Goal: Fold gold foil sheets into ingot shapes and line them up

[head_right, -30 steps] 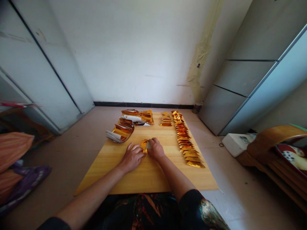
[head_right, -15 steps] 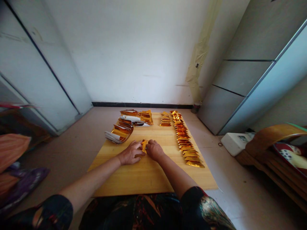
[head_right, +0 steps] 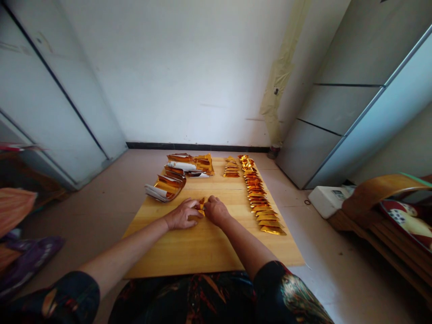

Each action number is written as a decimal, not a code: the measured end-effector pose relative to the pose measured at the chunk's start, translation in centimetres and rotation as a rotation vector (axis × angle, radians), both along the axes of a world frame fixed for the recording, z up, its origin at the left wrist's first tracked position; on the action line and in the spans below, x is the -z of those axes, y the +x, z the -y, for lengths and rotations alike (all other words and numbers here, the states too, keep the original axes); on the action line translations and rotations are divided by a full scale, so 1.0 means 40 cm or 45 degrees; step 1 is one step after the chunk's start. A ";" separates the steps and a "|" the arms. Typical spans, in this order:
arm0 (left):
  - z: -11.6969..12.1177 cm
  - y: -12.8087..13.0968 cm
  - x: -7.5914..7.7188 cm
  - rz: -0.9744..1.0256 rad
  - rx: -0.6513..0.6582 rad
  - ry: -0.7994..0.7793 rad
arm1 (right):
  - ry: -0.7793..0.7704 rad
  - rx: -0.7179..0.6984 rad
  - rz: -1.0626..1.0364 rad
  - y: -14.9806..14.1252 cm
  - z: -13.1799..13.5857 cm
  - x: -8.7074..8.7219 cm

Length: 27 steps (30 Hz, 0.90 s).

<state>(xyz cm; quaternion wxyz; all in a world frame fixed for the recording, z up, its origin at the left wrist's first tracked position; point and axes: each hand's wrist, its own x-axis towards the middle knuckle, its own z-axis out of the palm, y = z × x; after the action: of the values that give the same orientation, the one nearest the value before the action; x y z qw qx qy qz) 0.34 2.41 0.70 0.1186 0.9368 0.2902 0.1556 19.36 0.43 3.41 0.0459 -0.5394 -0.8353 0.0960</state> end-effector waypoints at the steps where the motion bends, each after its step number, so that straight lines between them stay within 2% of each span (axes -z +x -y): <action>1: 0.002 -0.001 0.000 0.002 0.011 0.006 | -0.015 -0.003 -0.007 0.000 -0.003 0.000; 8: 0.013 -0.007 -0.009 -0.057 0.030 0.024 | -0.071 -0.012 -0.026 -0.001 -0.012 0.003; 16: 0.009 -0.020 0.009 -0.025 0.008 0.054 | -0.023 0.009 -0.073 -0.003 0.003 0.011; 19: 0.005 -0.022 0.007 -0.081 0.026 0.017 | -0.033 0.051 -0.080 -0.007 0.002 0.007; 27: -0.005 -0.023 0.014 -0.123 0.046 0.064 | -0.046 0.004 -0.037 -0.005 0.002 -0.005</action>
<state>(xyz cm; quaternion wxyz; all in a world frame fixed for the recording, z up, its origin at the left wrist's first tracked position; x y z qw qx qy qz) -0.57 2.60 0.16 0.0835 0.9509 0.2747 0.1152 19.15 0.34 3.60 0.0483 -0.5401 -0.8318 0.1189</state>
